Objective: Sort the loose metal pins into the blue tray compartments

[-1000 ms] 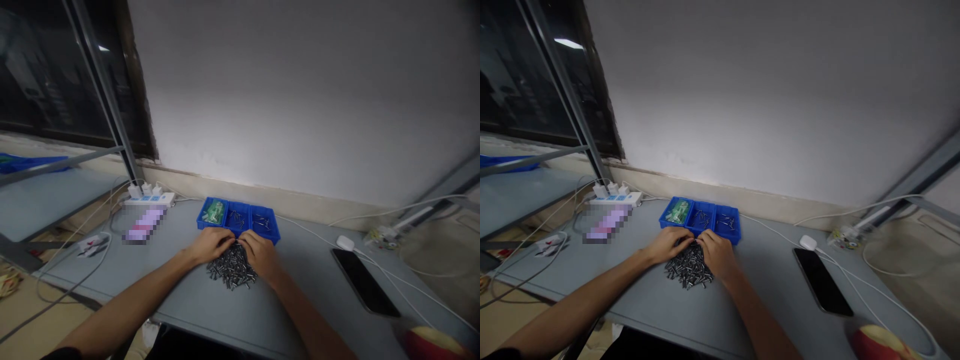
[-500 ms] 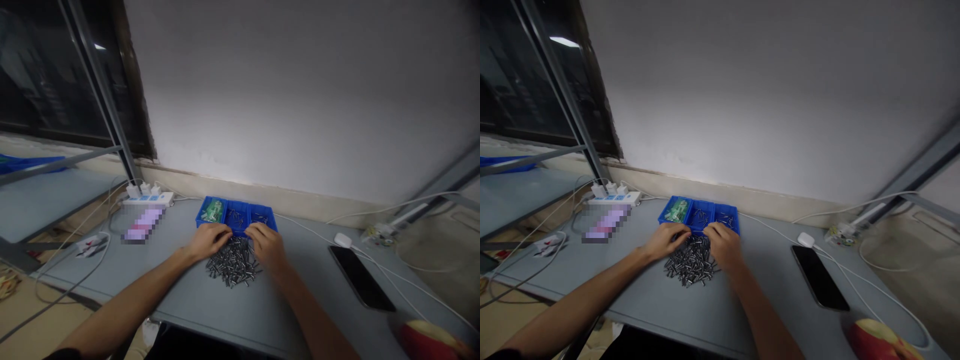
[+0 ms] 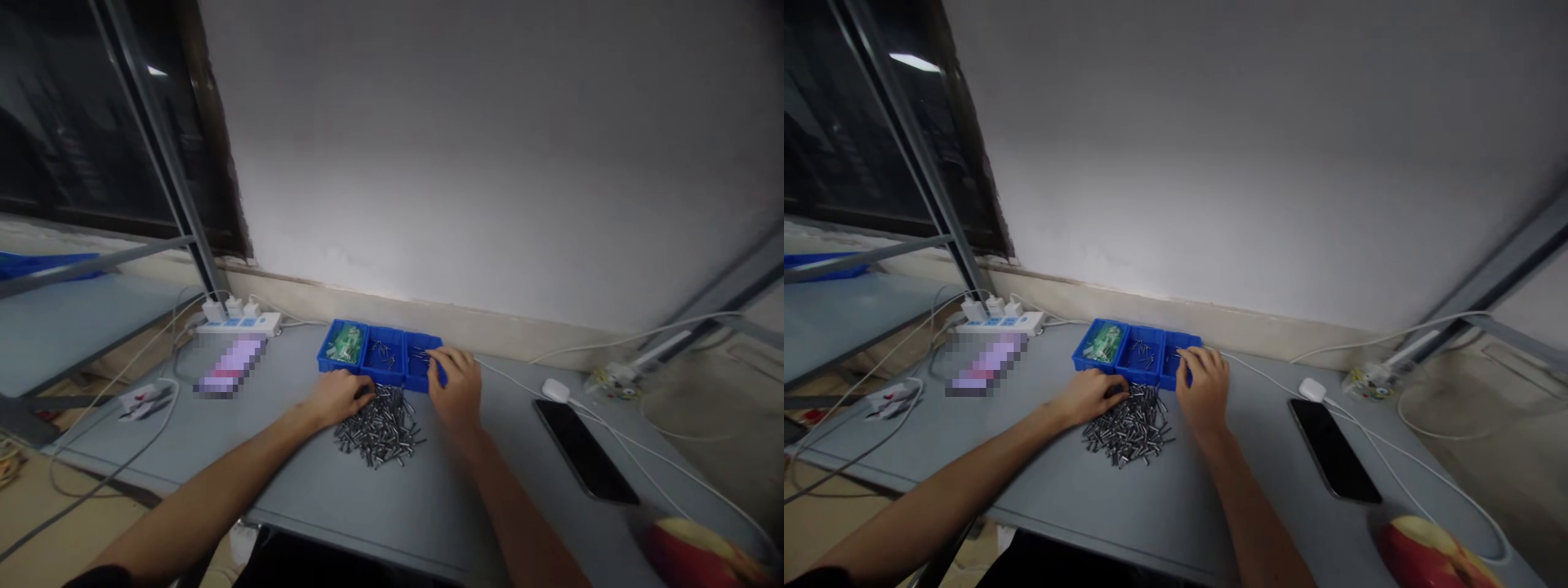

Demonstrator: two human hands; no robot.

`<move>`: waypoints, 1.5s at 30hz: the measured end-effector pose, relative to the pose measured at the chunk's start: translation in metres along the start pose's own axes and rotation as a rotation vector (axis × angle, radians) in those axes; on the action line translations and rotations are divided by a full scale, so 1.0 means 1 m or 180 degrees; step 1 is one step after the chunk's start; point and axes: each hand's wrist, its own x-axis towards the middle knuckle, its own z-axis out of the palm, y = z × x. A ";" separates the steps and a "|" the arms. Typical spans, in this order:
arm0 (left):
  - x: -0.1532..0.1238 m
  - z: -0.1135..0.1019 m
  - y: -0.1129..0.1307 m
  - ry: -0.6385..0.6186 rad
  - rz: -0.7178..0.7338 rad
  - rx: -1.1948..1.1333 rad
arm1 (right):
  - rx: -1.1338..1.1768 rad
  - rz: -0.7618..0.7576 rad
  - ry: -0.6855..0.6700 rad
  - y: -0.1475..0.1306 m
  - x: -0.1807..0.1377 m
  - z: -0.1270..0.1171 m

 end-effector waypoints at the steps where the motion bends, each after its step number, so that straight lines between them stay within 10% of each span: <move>1: 0.000 0.000 0.001 -0.0018 -0.0010 -0.0010 | 0.0104 -0.0047 -0.0022 -0.004 0.000 0.000; 17: 0.000 0.004 -0.003 0.0415 0.0144 -0.0276 | 0.0672 -0.0451 -0.1495 -0.042 -0.017 0.010; 45: -0.005 -0.002 0.005 0.0662 0.0976 -0.0432 | 0.0958 -0.0375 -0.1511 -0.051 -0.016 0.005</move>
